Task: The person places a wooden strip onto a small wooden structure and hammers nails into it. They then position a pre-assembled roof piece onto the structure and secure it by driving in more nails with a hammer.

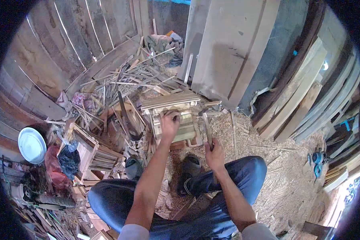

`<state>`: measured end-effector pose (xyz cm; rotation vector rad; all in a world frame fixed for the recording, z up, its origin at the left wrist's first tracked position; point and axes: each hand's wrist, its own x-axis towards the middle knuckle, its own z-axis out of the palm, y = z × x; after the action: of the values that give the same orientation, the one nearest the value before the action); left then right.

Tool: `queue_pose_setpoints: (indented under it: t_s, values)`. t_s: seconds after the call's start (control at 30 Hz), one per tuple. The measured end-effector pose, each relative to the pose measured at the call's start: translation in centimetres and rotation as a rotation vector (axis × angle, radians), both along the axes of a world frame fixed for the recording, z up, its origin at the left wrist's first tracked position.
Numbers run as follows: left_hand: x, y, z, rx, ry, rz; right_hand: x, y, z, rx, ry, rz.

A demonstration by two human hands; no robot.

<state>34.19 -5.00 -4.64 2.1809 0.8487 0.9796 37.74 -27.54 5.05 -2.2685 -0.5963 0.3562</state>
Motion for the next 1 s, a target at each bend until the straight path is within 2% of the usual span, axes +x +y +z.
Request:
queue_pose_setpoints:
  t_s: [0.07, 0.17, 0.27, 0.37, 0.47, 0.53, 0.57, 0.67, 0.7, 0.77, 1.0]
  values:
    - [-0.1, 0.3, 0.1, -0.031, 0.039, 0.007, 0.0, 0.6, -0.1, 0.045, 0.003, -0.001]
    - [0.1, 1.0, -1.5, -0.028, -0.010, -0.031, -0.2, 1.7, 0.7, -0.025, 0.056, 0.018]
    - [-0.3, 0.5, 0.2, -0.066, -0.007, -0.010, 0.2, 2.1, -0.9, 0.046, -0.034, 0.079]
    - [-0.3, 1.4, -0.6, -0.037, 0.038, -0.064, 0.4, 2.2, -1.0, 0.106, -0.092, 0.073]
    - [-1.1, 1.1, -1.5, -0.071, -0.021, -0.150, 0.4, 2.2, 0.0, 0.053, 0.024, 0.078]
    - [-2.4, -0.8, 1.2, 0.227, 0.142, -0.078, 0.4, 2.2, 0.4, -0.017, 0.022, 0.071]
    - [-2.4, -1.2, 1.5, 0.308, 0.141, -0.057, 0.6, 2.2, 0.2, -0.017, 0.021, 0.071]
    - [-2.4, -1.4, 2.3, 0.318, 0.171, -0.041, 0.7, 2.2, -0.2, -0.012, 0.015, 0.051]
    - [-2.3, -0.9, 2.0, 0.320, 0.174, -0.038, 0.7, 2.2, 0.2, 0.028, 0.011, 0.047]
    - [-1.5, 0.2, 1.2, 0.075, -0.010, -0.092, 0.7, 2.2, 0.3, 0.063, 0.011, 0.039]
    - [-0.9, 0.4, 0.5, 0.071, -0.103, 0.000, 1.7, 1.9, -1.2, 0.027, -0.004, 0.011]
